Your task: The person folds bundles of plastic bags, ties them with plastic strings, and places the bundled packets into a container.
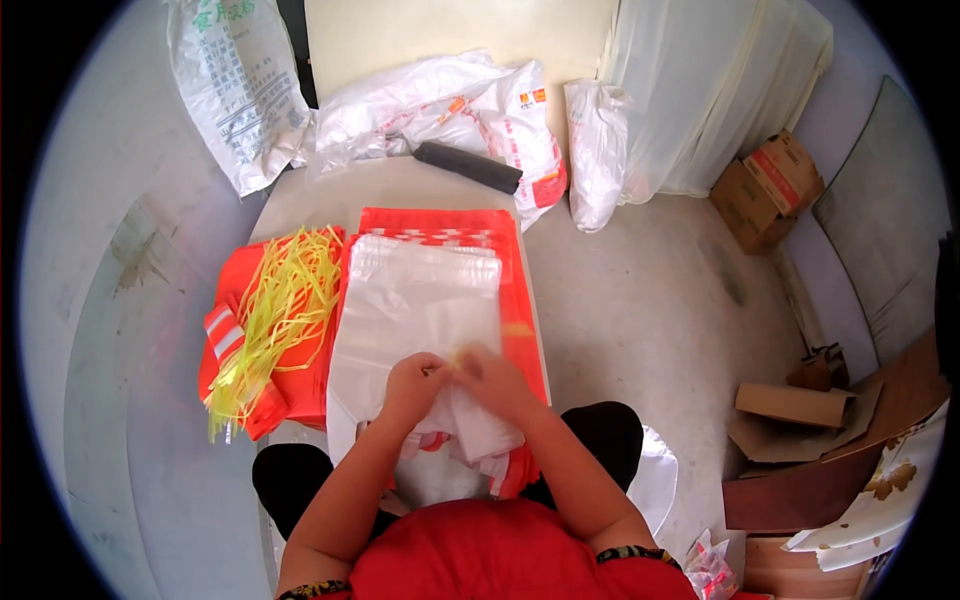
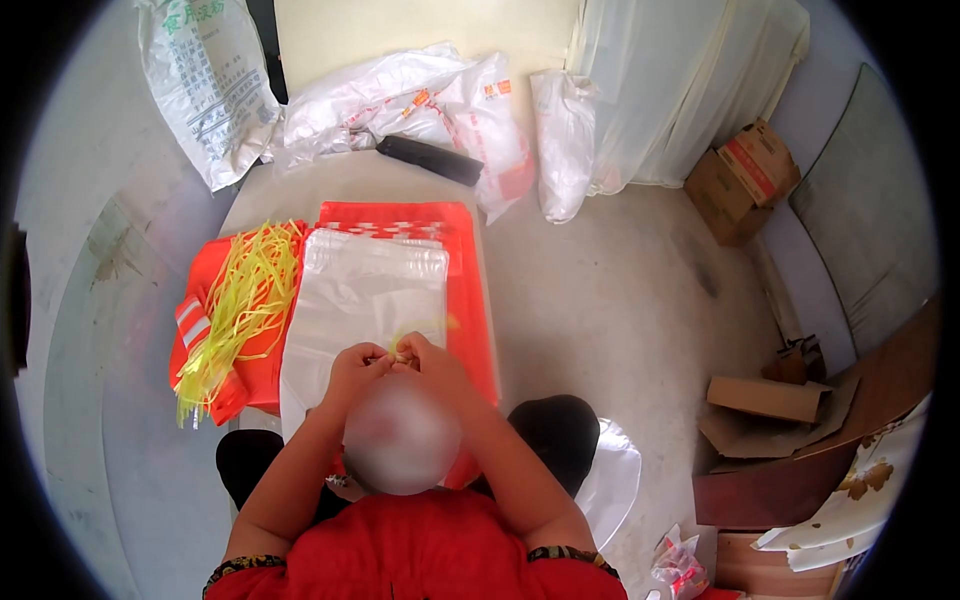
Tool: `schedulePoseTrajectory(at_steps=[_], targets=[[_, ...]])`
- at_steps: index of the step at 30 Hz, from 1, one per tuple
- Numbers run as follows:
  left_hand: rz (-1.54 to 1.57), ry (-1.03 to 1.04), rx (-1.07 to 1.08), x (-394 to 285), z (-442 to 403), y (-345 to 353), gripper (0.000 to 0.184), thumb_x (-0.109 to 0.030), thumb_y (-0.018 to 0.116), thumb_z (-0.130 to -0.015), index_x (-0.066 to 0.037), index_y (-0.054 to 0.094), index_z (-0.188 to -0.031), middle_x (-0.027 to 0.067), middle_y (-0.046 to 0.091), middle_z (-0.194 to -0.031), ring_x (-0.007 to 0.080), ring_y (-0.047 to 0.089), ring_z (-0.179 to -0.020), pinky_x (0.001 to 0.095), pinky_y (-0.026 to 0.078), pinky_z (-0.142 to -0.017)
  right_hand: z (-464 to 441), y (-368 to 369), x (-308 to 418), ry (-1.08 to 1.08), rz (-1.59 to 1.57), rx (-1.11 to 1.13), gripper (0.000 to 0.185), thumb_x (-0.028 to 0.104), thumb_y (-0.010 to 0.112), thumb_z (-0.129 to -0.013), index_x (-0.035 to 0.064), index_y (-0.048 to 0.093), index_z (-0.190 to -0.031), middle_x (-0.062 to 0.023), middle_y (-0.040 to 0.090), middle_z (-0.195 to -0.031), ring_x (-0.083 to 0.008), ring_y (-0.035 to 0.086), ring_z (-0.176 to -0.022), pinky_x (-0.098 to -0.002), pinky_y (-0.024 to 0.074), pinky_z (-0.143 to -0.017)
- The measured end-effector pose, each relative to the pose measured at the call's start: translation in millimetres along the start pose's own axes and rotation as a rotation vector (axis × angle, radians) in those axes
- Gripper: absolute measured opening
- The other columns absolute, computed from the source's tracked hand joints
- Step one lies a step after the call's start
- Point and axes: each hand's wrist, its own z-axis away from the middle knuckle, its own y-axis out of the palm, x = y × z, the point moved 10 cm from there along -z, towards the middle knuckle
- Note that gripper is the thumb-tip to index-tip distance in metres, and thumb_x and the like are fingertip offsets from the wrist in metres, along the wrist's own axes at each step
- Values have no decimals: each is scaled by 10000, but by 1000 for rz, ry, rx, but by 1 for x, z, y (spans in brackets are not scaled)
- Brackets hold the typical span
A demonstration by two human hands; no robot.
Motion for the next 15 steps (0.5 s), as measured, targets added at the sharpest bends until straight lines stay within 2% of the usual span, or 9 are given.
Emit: schedulePoseTrajectory(at_steps=[1,6,9,15], targets=[[69,-62,4,8,-1,2,220,-235,755,-877,-17,754,-911,144,740,-871,281,692,-784,369,533,-735,-1,1,-1,19,5,19,315,294,682,-962,54,606,-1153,-167,671,-1013,-325,662,-936,-414,521,-822],[-51,31,-6,-4,-2,2,253,-258,691,-912,-11,734,-951,177,731,-873,327,696,-793,404,533,-747,-4,7,-13,51,-3,58,310,229,693,-936,61,613,-1184,-153,676,-1022,-301,671,-948,-398,532,-844],[-216,78,22,-21,6,2,253,-256,639,-942,-13,700,-971,206,712,-872,384,686,-825,450,528,-756,-3,7,-11,-7,-66,-27,294,160,672,-936,73,638,-1215,-130,677,-1044,-281,674,-974,-380,534,-868],[-475,260,37,-53,27,7,201,-202,554,-982,-21,625,-931,216,693,-873,446,652,-854,516,505,-753,1,5,13,-235,94,-114,303,36,615,-933,72,675,-1228,-138,668,-1103,-314,661,-1040,-382,533,-895]])
